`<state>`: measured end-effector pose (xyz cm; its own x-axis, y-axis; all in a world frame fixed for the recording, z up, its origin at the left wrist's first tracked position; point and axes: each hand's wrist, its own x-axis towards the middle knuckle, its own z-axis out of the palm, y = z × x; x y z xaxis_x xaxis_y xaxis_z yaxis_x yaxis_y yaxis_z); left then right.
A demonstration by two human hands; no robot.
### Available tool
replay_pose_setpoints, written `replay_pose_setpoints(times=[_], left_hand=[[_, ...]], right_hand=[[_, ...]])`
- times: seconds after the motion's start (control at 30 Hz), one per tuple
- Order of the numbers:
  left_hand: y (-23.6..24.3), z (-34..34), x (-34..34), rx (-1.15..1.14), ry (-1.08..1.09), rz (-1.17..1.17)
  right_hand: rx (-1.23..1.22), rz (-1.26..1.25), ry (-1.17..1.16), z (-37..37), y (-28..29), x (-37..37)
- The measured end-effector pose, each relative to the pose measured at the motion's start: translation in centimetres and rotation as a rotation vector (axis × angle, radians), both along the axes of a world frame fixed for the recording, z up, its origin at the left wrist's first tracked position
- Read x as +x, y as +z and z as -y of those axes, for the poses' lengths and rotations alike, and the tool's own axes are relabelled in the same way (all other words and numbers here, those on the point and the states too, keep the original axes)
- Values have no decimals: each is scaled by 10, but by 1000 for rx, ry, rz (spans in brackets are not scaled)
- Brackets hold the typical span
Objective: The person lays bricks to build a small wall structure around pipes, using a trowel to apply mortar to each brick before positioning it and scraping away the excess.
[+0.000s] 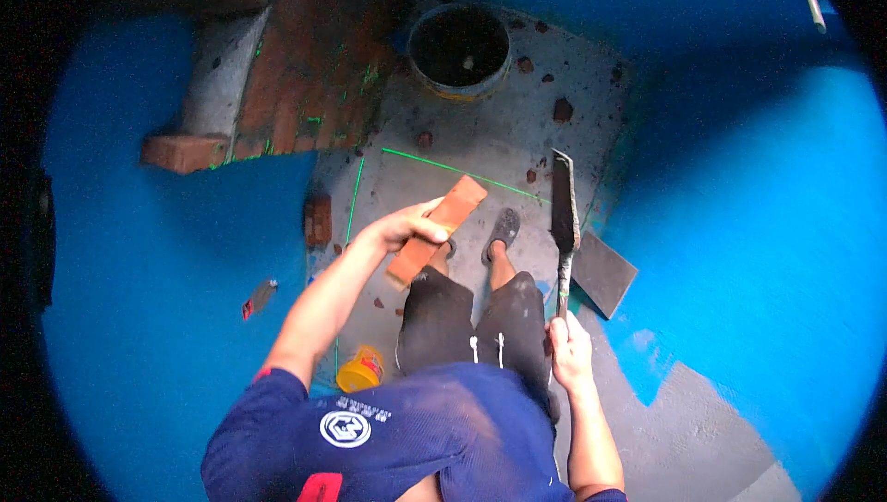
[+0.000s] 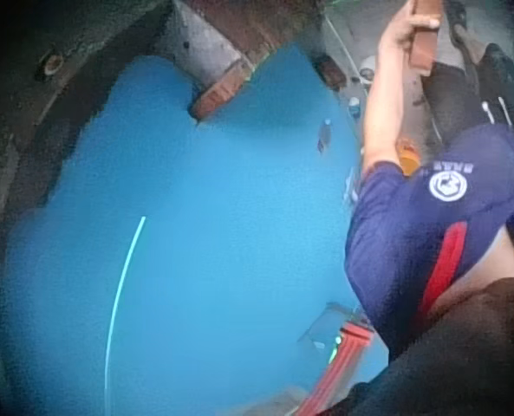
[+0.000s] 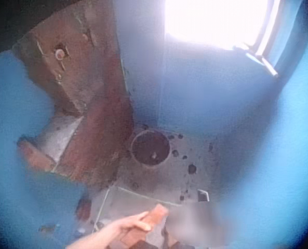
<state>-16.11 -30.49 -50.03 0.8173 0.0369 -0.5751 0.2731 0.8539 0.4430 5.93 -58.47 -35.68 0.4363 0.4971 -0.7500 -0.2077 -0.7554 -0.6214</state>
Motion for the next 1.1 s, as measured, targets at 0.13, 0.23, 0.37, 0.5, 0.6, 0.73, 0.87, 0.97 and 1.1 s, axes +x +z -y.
replay_pose_setpoints(times=[0.13,0.23,0.37,0.5,0.6,0.73,0.87,0.97,1.1], left_hand=[[34,10,47,103,-150,-117],[62,13,78,164,-212,-116],[84,19,109,234,-261,-87],[77,22,127,199,-322,-51],[60,17,133,154,-424,-97],[77,19,137,267,-388,-156],[80,21,143,301,-424,-215],[55,22,138,307,-376,0],[71,22,142,241,-432,-60]], right_hand=[[177,544,391,-1,19,27],[150,513,437,5,20,38],[96,582,466,18,17,50],[74,705,479,30,5,60],[72,664,439,27,10,61],[315,555,327,13,64,66],[1012,457,-44,8,99,69],[445,921,425,25,14,69],[37,724,424,47,-11,68]])
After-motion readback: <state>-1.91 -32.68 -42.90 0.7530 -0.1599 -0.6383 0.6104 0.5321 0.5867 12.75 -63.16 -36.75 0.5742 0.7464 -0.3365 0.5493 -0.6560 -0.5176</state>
